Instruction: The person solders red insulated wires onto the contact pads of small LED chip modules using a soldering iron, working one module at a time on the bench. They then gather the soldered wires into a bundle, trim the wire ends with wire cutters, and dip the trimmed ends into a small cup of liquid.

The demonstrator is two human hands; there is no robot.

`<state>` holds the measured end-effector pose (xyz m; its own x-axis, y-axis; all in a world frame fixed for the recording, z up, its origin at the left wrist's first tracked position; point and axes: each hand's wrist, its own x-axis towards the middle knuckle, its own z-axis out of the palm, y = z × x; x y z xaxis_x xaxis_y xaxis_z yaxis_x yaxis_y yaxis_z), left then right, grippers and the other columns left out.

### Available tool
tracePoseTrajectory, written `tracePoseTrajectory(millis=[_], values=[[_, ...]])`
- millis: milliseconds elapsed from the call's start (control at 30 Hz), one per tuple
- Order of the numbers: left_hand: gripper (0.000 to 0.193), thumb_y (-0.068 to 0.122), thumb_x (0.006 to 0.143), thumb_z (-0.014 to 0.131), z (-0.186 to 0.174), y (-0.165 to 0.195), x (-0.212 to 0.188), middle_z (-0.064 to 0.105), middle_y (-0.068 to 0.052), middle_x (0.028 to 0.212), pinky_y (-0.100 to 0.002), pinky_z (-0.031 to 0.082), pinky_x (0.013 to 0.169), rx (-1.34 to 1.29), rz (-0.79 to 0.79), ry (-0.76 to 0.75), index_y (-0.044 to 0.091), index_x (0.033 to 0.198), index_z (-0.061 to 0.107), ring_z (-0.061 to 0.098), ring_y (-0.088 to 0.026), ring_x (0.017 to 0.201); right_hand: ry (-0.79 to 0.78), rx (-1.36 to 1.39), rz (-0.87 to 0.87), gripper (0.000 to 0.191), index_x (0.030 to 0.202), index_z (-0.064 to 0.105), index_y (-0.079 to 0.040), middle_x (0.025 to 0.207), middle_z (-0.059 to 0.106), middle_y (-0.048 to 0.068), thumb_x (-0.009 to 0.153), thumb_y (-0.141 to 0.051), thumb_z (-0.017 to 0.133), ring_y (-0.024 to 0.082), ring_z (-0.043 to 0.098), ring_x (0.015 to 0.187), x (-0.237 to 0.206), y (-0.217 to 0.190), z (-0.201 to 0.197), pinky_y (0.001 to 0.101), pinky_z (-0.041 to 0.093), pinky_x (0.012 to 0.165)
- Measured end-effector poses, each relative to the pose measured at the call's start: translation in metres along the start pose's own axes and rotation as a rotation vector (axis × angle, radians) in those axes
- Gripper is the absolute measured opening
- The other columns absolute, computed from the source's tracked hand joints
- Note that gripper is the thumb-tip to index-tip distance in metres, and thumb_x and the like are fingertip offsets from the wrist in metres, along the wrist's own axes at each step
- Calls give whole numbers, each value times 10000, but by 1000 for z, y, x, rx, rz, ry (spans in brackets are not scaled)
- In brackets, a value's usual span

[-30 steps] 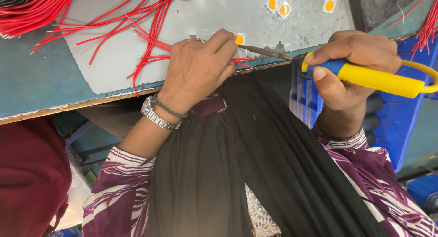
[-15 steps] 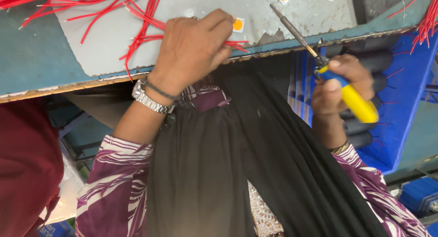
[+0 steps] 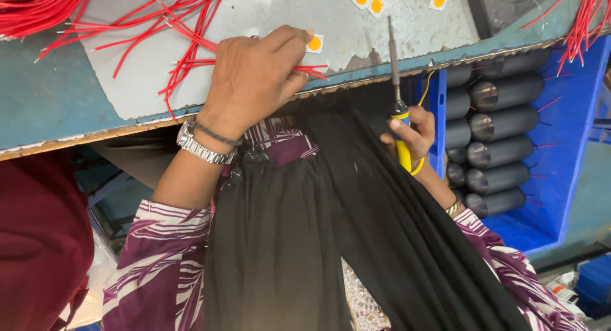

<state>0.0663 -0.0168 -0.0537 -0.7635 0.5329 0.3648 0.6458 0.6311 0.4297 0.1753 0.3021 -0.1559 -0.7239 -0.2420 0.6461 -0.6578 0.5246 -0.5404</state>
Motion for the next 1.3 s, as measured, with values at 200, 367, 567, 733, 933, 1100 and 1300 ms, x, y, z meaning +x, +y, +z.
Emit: tracePoseTrajectory(millis=[200, 367, 567, 733, 933, 1100, 1300], values=[[268, 151, 846, 773, 1, -4, 5, 697, 5, 1145, -395, 465, 600, -15, -12, 10, 69, 1081, 676, 647, -257, 708, 111, -133, 55, 334, 1280, 598, -126, 1101, 563, 125, 1009, -281, 716, 250, 537, 956, 12, -4, 4, 380, 456, 803], [292, 172, 859, 787, 2, -10, 6, 692, -1, 1116, -396, 466, 601, 4, -14, 19, 75, 1117, 692, 639, -262, 695, 108, -134, 93, 314, 1270, 604, -116, 1105, 553, 138, 1033, -276, 733, 243, 550, 987, 13, 0, 12, 376, 470, 835], [322, 194, 845, 813, 2, -16, 8, 691, 6, 1135, -397, 469, 607, 13, -2, 16, 74, 1111, 675, 631, -266, 688, 288, -14, 200, 528, 1291, 541, -38, 1068, 605, 142, 1003, -444, 717, 237, 617, 818, 20, 6, 4, 324, 523, 757], [338, 209, 801, 842, 6, -20, 8, 689, 6, 1204, -387, 483, 624, 46, 14, 11, 68, 1037, 645, 619, -253, 667, 578, 366, 322, 506, 1110, 625, 51, 916, 603, 149, 927, -413, 713, 160, 562, 639, 62, 16, -16, 246, 455, 625], [331, 193, 806, 848, 10, -22, 7, 679, 11, 1198, -381, 495, 641, 53, -7, 36, 73, 1037, 643, 638, -243, 695, 252, 350, 329, 432, 1005, 654, 65, 895, 650, 164, 918, -339, 779, 222, 640, 759, 119, 7, -23, 278, 514, 725], [339, 202, 808, 850, 7, -26, 7, 678, 6, 1194, -385, 491, 625, 23, -14, 29, 64, 1041, 646, 640, -251, 686, -24, 342, 310, 395, 996, 659, 50, 902, 696, 137, 955, -332, 751, 164, 666, 729, 153, -1, -18, 239, 527, 701], [339, 205, 813, 848, 4, -29, 7, 675, 5, 1205, -388, 491, 623, 13, -4, 26, 63, 1043, 644, 643, -254, 687, -72, 329, 285, 379, 1004, 660, 50, 901, 712, 123, 983, -317, 751, 146, 668, 699, 163, -1, -12, 227, 524, 675]])
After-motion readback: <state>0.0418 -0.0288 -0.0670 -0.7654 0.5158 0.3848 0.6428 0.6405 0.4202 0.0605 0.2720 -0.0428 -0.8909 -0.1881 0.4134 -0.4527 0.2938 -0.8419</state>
